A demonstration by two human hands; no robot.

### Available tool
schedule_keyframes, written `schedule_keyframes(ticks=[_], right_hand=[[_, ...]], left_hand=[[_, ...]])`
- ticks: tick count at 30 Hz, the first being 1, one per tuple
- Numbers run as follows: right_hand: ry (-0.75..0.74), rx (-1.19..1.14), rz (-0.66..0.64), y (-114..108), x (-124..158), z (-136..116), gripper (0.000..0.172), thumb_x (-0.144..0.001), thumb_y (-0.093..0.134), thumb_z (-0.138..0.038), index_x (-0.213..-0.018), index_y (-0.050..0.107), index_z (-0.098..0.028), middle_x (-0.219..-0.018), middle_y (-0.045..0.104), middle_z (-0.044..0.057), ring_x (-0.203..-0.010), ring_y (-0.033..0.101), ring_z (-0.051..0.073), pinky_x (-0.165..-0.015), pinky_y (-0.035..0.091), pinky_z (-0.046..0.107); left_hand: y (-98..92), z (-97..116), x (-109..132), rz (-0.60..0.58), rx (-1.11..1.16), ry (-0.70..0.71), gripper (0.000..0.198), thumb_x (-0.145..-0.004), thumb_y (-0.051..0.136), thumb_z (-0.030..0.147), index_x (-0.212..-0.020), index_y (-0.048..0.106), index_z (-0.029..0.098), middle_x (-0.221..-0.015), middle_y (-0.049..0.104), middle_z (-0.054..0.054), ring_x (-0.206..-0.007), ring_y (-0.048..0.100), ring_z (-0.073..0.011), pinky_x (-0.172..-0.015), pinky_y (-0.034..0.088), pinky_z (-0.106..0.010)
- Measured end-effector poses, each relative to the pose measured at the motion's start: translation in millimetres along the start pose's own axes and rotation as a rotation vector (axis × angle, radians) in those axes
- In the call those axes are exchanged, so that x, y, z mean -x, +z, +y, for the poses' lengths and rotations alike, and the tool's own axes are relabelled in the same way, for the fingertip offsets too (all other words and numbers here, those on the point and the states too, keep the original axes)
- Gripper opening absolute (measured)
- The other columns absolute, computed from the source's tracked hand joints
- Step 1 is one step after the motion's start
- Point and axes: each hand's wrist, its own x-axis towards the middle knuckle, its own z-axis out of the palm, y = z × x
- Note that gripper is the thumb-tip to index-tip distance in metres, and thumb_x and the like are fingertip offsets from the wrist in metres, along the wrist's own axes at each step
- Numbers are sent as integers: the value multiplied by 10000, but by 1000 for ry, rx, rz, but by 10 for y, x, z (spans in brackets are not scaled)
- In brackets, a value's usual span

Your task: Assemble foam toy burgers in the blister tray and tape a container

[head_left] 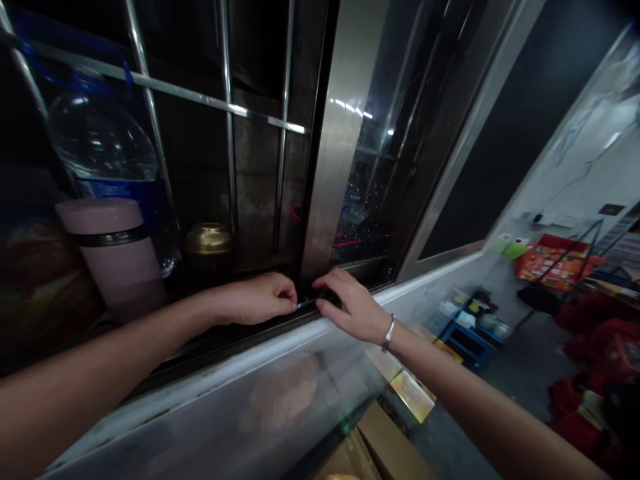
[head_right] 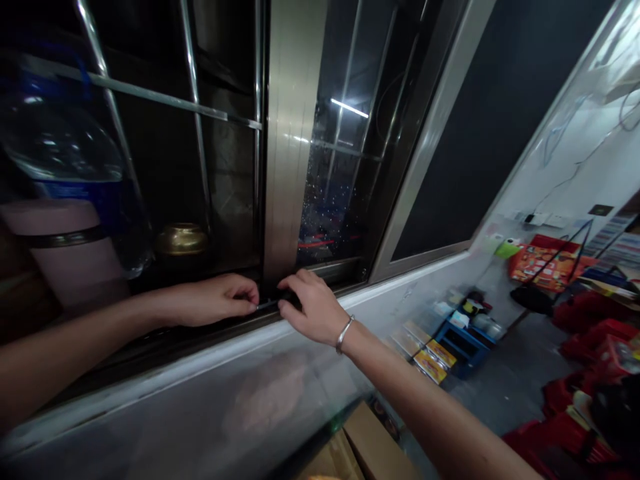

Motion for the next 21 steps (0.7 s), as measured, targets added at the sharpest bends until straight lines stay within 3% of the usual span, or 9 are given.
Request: schedule_keyframes(ticks=[5,8,10,12,14,17,19,21], right_hand=[[-78,37,-24,2,-73,68,146,-847,645,-312,-887,674,-174,-924,584,45,-890,493,171,-792,370,313],[-197,108,83,-53,-89,82,143,-866,647,-334,-834,679,-198,-892,641,19,-906,492,170,-822,329,333],[-266,190,199,-124,-40,57,148,-891,616,-343,-869,686,-214,-929,668,19,-952,493,181,-857,300,358],[-292,233,304,-201,70,3,167,-918,576,-347,-918,682,-219,-996,673,25,-961,503,181,-850,293,357],[-273,228,364,-260,243,-62,193,-944,530,-342,-927,663,-204,-996,669,28,-894,526,157,-794,304,329],[-204,235,360,-279,631,-103,266,-976,454,-341,-829,613,-186,-833,647,14,-742,526,133,-703,316,296],[-161,278,339,-260,990,-30,318,-986,409,-356,-777,583,-192,-755,618,13,-696,528,138,-665,335,280],[-130,342,303,-247,1436,148,341,-987,383,-380,-767,578,-206,-736,616,16,-666,553,136,-621,362,261]], left_hand=[[-51,46,9,50,70,88,280,-748,496,423,-761,577,155,-654,505,16,-615,433,-133,-566,318,-247],[-149,52,63,338,19,223,398,-872,363,466,-822,607,156,-686,549,-4,-670,504,-158,-625,366,-269],[-239,17,99,600,-169,365,403,-917,338,447,-880,619,161,-772,605,-25,-761,553,-179,-712,384,-297],[-340,-54,120,774,-431,493,333,-924,392,405,-928,624,165,-858,641,-44,-830,571,-196,-767,377,-322],[-444,-163,129,879,-643,574,285,-926,421,360,-990,621,168,-903,654,-57,-853,574,-205,-777,378,-338],[-580,-384,150,1038,-814,593,270,-930,424,321,-1056,607,167,-912,661,-69,-852,578,-211,-771,397,-346],[-644,-495,171,1169,-882,555,281,-926,426,319,-1065,607,154,-904,664,-84,-841,586,-224,-758,411,-356],[-698,-451,160,1255,-966,535,310,-912,450,333,-1096,606,139,-970,672,-118,-897,599,-251,-789,422,-381]])
